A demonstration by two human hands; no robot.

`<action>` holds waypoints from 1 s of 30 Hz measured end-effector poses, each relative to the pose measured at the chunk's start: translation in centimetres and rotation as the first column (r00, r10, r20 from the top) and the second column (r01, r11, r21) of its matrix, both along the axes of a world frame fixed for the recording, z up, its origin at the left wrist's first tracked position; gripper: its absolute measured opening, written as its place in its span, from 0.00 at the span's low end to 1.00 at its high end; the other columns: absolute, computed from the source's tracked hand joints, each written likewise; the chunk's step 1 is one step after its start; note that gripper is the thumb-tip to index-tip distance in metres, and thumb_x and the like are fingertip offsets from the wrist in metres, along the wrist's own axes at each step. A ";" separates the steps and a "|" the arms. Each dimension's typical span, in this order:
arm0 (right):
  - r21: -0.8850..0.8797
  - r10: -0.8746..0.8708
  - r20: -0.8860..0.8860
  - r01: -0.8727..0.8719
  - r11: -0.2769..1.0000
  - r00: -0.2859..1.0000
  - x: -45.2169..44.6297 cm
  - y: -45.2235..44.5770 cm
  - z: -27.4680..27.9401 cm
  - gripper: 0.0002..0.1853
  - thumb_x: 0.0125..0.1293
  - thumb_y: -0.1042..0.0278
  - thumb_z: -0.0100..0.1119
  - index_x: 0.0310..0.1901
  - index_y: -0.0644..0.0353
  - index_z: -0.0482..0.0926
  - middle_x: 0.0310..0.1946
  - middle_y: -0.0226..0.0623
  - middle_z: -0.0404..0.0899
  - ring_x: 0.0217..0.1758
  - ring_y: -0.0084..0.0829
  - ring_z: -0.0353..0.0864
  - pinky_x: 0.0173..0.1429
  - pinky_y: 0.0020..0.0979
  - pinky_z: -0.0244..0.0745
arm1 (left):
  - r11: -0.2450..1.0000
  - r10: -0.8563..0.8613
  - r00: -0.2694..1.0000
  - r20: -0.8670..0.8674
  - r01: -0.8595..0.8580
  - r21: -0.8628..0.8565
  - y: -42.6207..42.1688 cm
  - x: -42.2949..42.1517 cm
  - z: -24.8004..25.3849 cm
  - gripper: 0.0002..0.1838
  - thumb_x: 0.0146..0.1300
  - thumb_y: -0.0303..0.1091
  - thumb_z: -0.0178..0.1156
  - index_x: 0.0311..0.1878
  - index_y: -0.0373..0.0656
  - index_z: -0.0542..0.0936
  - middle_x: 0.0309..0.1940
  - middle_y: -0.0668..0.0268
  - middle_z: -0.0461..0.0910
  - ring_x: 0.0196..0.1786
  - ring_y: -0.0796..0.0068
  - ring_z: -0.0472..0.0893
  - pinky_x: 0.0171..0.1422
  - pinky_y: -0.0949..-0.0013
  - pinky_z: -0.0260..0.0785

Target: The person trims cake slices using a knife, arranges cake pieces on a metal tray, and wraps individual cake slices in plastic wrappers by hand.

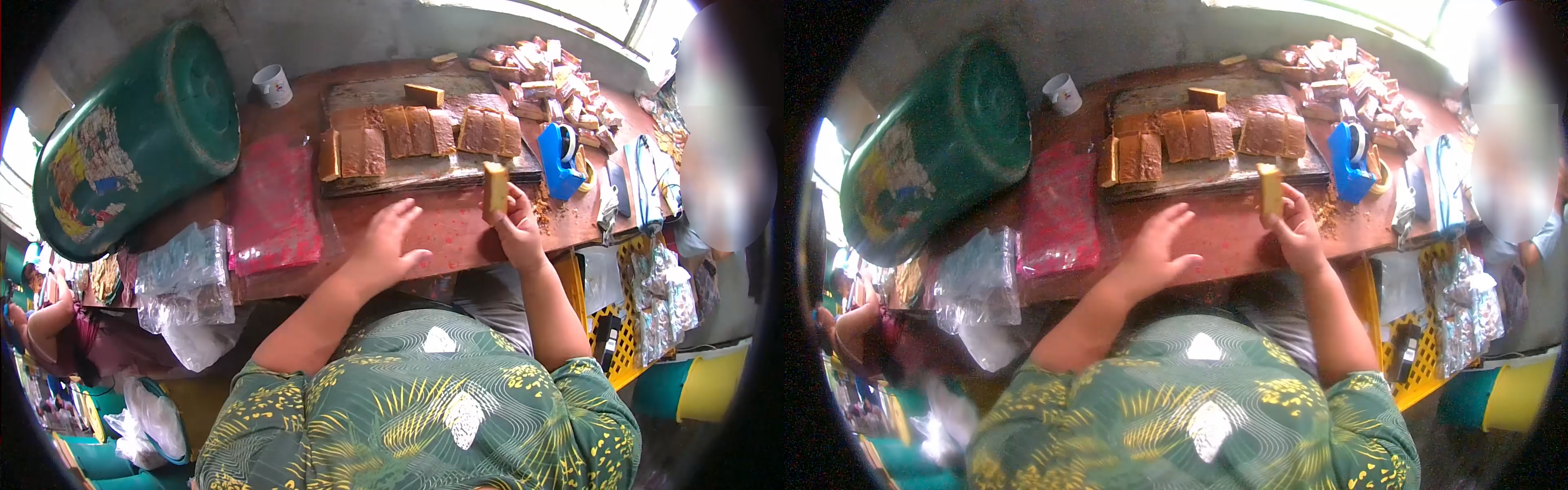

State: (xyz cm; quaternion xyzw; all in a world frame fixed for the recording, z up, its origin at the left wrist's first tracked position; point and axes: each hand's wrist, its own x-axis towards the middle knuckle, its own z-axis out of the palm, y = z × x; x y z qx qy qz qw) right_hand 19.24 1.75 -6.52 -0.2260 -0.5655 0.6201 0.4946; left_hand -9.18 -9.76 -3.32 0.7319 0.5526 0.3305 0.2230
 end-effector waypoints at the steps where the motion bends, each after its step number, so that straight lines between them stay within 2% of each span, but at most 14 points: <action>1: 0.005 0.021 0.079 -0.022 1.000 0.997 -0.1 -0.4 0.4 0.33 0.71 0.79 0.64 0.75 0.59 0.64 0.61 0.38 0.79 0.61 0.28 0.80 0.64 0.32 0.77 | 0.990 0.098 0.981 -0.169 -0.079 0.116 -0.1 -1.0 -0.5 0.48 0.60 0.62 0.71 0.76 0.42 0.70 0.78 0.56 0.66 0.81 0.47 0.59 0.85 0.39 0.48; 4: 0.129 0.045 0.403 -0.105 0.986 0.914 -1.9 -1.8 2.2 0.35 0.71 0.78 0.66 0.76 0.59 0.62 0.59 0.37 0.79 0.62 0.26 0.79 0.67 0.31 0.75 | 0.969 0.226 0.867 -0.445 -0.247 0.009 -1.7 -2.0 0.0 0.49 0.56 0.62 0.74 0.76 0.43 0.71 0.77 0.59 0.67 0.80 0.50 0.61 0.84 0.43 0.50; 5: 0.215 0.026 0.464 -0.141 0.966 0.885 -2.9 -2.5 3.2 0.35 0.69 0.82 0.67 0.75 0.59 0.65 0.60 0.37 0.79 0.63 0.27 0.78 0.67 0.32 0.75 | 0.954 0.293 0.837 -0.462 -0.291 0.078 -2.1 -1.5 -0.6 0.47 0.55 0.62 0.75 0.72 0.43 0.73 0.75 0.62 0.69 0.78 0.53 0.62 0.81 0.45 0.54; 6: 0.240 0.017 0.522 -0.166 0.957 0.852 -4.1 -3.5 5.3 0.34 0.65 0.81 0.70 0.72 0.60 0.70 0.61 0.39 0.79 0.64 0.31 0.79 0.69 0.33 0.75 | 0.950 0.309 0.839 -0.447 -0.294 0.106 -2.6 -1.1 -1.0 0.47 0.55 0.62 0.75 0.71 0.43 0.74 0.74 0.62 0.69 0.78 0.53 0.63 0.81 0.44 0.55; 8: 0.388 -0.108 0.648 -0.204 0.899 0.754 -5.6 -3.3 5.8 0.34 0.59 0.78 0.74 0.68 0.61 0.74 0.61 0.44 0.80 0.64 0.41 0.80 0.70 0.38 0.75 | 0.938 0.346 0.843 -0.412 -0.306 0.162 -3.1 -0.6 -1.4 0.45 0.54 0.63 0.75 0.69 0.43 0.75 0.73 0.63 0.70 0.77 0.54 0.63 0.79 0.44 0.56; 11: 0.597 -0.360 0.652 -0.159 0.787 0.667 -7.4 -2.5 3.6 0.30 0.60 0.68 0.73 0.65 0.59 0.77 0.57 0.51 0.83 0.63 0.50 0.82 0.68 0.44 0.77 | 0.939 0.345 0.854 -0.389 -0.314 0.143 -3.2 -0.4 -0.8 0.44 0.54 0.63 0.75 0.67 0.42 0.76 0.71 0.64 0.71 0.76 0.55 0.64 0.77 0.45 0.57; 14: 0.579 -0.354 0.699 -0.202 0.790 0.621 -7.3 -2.2 3.0 0.34 0.55 0.66 0.77 0.65 0.60 0.77 0.59 0.46 0.82 0.65 0.51 0.79 0.70 0.46 0.74 | 0.939 0.344 0.859 -0.379 -0.317 0.133 -3.2 -0.6 -0.7 0.45 0.53 0.64 0.76 0.67 0.42 0.76 0.70 0.64 0.70 0.75 0.55 0.65 0.78 0.45 0.57; 17: 0.561 -0.311 0.691 -0.211 0.801 0.653 -6.8 -2.1 2.8 0.34 0.56 0.63 0.77 0.64 0.58 0.78 0.59 0.45 0.83 0.67 0.49 0.78 0.71 0.46 0.73 | 0.938 0.346 0.860 -0.376 -0.324 0.123 -3.0 -0.6 -0.4 0.46 0.52 0.65 0.76 0.65 0.43 0.77 0.69 0.64 0.72 0.74 0.55 0.66 0.77 0.44 0.58; 20: 0.646 -0.427 0.689 -0.230 0.728 0.585 -6.5 -2.5 2.7 0.34 0.57 0.58 0.78 0.65 0.55 0.78 0.62 0.42 0.81 0.69 0.49 0.75 0.75 0.49 0.68 | 0.930 0.308 0.890 -0.336 -0.356 -0.088 -2.0 -0.9 2.0 0.46 0.50 0.66 0.76 0.64 0.43 0.77 0.68 0.63 0.73 0.74 0.54 0.67 0.75 0.44 0.60; 21: 0.690 -0.491 0.656 -0.190 0.698 0.574 -6.4 -3.1 3.1 0.34 0.56 0.56 0.78 0.65 0.52 0.79 0.63 0.41 0.80 0.71 0.49 0.73 0.76 0.51 0.66 | 0.929 0.327 0.880 -0.345 -0.366 -0.054 -1.1 -1.2 2.5 0.43 0.52 0.66 0.76 0.64 0.46 0.78 0.67 0.63 0.74 0.73 0.54 0.67 0.73 0.44 0.62; 23: 0.772 -0.608 0.578 -0.122 0.624 0.544 -6.0 -4.9 4.0 0.35 0.56 0.52 0.78 0.65 0.47 0.79 0.66 0.38 0.78 0.73 0.48 0.71 0.78 0.54 0.62 | 0.925 0.378 0.876 -0.301 -0.340 0.170 1.5 -1.3 3.5 0.42 0.52 0.64 0.76 0.64 0.48 0.78 0.66 0.63 0.74 0.73 0.54 0.67 0.74 0.45 0.61; 26: 0.783 -0.482 0.569 -0.260 0.565 0.666 -2.6 -7.3 3.0 0.35 0.57 0.49 0.77 0.67 0.44 0.78 0.67 0.34 0.75 0.73 0.43 0.70 0.79 0.54 0.59 | 0.886 0.373 0.880 -0.294 -0.243 0.394 5.8 -1.2 4.8 0.36 0.54 0.60 0.76 0.61 0.50 0.79 0.65 0.64 0.75 0.71 0.56 0.69 0.74 0.45 0.59; 27: 0.808 -0.514 0.572 -0.330 0.488 0.640 -1.6 -7.7 2.5 0.37 0.56 0.50 0.77 0.68 0.40 0.76 0.66 0.32 0.74 0.73 0.38 0.70 0.80 0.51 0.56 | 0.872 0.356 0.883 -0.307 -0.196 0.448 7.1 -1.0 5.1 0.34 0.55 0.58 0.76 0.60 0.51 0.80 0.65 0.64 0.76 0.71 0.57 0.69 0.74 0.44 0.59; 30: 0.869 -0.787 0.470 -0.370 0.330 0.401 0.5 -7.1 0.1 0.39 0.52 0.53 0.76 0.69 0.38 0.76 0.66 0.29 0.73 0.71 0.35 0.70 0.80 0.50 0.57 | 0.972 0.191 0.840 -0.508 -0.090 0.217 9.8 -0.1 5.8 0.26 0.56 0.54 0.76 0.53 0.52 0.84 0.64 0.68 0.77 0.71 0.61 0.69 0.73 0.44 0.58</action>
